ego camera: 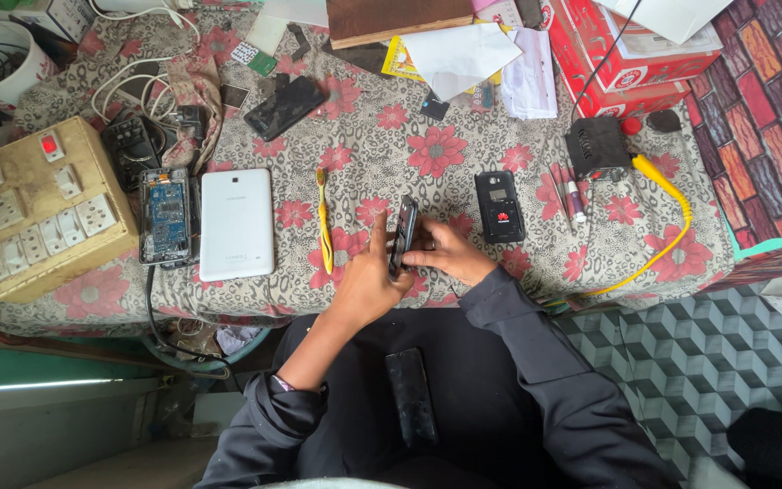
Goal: The person disassembles a mobile phone by hand, separating the back cover and lifting out the motherboard. They brush the board and chassis with a toothbrush, then use a soldering iron to work on the exposed circuit board on the workbench.
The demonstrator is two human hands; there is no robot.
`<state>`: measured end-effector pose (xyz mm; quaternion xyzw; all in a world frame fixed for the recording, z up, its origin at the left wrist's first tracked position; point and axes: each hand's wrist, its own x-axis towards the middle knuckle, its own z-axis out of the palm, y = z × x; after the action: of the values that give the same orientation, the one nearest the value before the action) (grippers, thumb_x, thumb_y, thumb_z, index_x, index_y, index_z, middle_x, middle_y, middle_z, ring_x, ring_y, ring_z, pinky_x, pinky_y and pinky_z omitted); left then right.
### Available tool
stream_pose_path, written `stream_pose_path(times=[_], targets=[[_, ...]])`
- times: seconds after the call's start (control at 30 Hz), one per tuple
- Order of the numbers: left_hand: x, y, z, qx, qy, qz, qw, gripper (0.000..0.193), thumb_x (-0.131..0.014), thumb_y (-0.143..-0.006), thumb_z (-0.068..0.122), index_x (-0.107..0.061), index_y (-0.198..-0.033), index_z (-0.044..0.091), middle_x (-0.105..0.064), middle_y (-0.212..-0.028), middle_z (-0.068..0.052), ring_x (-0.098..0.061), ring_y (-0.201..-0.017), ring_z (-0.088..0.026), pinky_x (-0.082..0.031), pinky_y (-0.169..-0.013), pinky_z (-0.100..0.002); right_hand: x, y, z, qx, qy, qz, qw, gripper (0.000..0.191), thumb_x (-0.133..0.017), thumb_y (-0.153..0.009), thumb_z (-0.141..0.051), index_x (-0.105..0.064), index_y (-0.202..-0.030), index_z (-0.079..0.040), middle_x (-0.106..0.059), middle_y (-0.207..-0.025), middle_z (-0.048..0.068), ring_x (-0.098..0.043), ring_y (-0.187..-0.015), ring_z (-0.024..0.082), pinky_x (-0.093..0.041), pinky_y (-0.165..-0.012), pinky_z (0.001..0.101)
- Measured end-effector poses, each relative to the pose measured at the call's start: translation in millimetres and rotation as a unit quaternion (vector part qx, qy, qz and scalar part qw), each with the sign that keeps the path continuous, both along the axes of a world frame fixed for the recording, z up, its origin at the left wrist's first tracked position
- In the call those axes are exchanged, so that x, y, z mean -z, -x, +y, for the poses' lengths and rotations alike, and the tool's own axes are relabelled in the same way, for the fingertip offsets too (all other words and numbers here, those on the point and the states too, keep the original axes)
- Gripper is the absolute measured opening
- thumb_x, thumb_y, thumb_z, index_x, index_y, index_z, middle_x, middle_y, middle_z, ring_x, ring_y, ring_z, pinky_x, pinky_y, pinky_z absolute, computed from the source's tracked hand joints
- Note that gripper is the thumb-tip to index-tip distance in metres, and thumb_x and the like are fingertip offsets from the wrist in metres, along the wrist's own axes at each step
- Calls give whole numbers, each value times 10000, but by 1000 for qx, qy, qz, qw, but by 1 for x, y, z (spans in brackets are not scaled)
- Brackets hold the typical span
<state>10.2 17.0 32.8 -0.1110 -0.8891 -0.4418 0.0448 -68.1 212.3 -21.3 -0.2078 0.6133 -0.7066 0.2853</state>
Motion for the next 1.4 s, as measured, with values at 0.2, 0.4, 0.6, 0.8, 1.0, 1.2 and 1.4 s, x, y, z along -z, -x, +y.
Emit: stream_pose_path(times=[0.2, 0.4, 0.6, 0.8, 1.0, 1.2, 1.4], targets=[[-8, 1, -2, 20, 42, -41, 998, 997, -675, -759, 142, -136, -1576, -54, -694, -1004, -332, -712, -853, -475, -563, -794, -522, -2, 0, 1, -6, 2, -1, 1000, 651, -776, -882, -48, -471, -1457, -13, -641, -1198, 39, -635, -1086, 134, -557, -954, 333], [-16, 2, -1, 40, 44, -52, 997, 989, -651, -763, 121, -136, -1593, -34, -698, -944, -332, -688, -867, -502, -554, -799, -534, -2, 1, 1, -21, 16, 11, 1000, 688, -778, -877, -23, -442, -1478, -20, -615, -1239, 41, -616, -1138, 137, -550, -993, 337], [-20, -1, -3, 35, 56, -70, 995, 983, -648, -781, 136, -130, -1604, -5, -710, -933, -323, -690, -868, -502, -550, -807, -535, 11, 3, 4, -18, 22, 20, 999, 682, -773, -882, -14, -440, -1478, -20, -614, -1266, 48, -614, -1174, 140, -549, -1011, 340], [-9, -3, -10, 18, 20, -20, 999, 1005, -702, -791, 191, -114, -1575, -29, -666, -1287, -269, -716, -890, -467, -578, -810, -500, 28, 11, 7, -47, -10, -9, 999, 732, -784, -871, 12, -435, -1513, -32, -630, -1237, 99, -644, -1108, 154, -576, -950, 352], [-2, -2, -13, 17, -18, -9, 1000, 1030, -734, -821, 203, -85, -1587, -28, -636, -1357, -252, -705, -1038, -446, -571, -886, -469, 25, 9, 8, -66, -33, -15, 997, 878, -792, -816, 18, -326, -1554, -84, -568, -1312, 94, -655, -1102, 172, -585, -945, 354], [-5, 1, -9, 15, -28, 6, 999, 991, -706, -793, 147, -146, -1594, -20, -652, -1335, -257, -698, -1071, -445, -569, -900, -461, 23, 4, 4, -57, -30, 10, 998, 850, -783, -844, 14, -324, -1553, -82, -565, -1342, 62, -633, -1137, 157, -568, -974, 357], [-7, 4, -9, 26, -46, 18, 998, 988, -729, -771, 133, -189, -1582, -31, -621, -1328, -288, -630, -1191, -468, -543, -951, -478, 25, 5, 5, -60, -40, 31, 997, 913, -784, -834, -1, -275, -1585, -104, -567, -1329, 64, -627, -1130, 159, -569, -963, 357]])
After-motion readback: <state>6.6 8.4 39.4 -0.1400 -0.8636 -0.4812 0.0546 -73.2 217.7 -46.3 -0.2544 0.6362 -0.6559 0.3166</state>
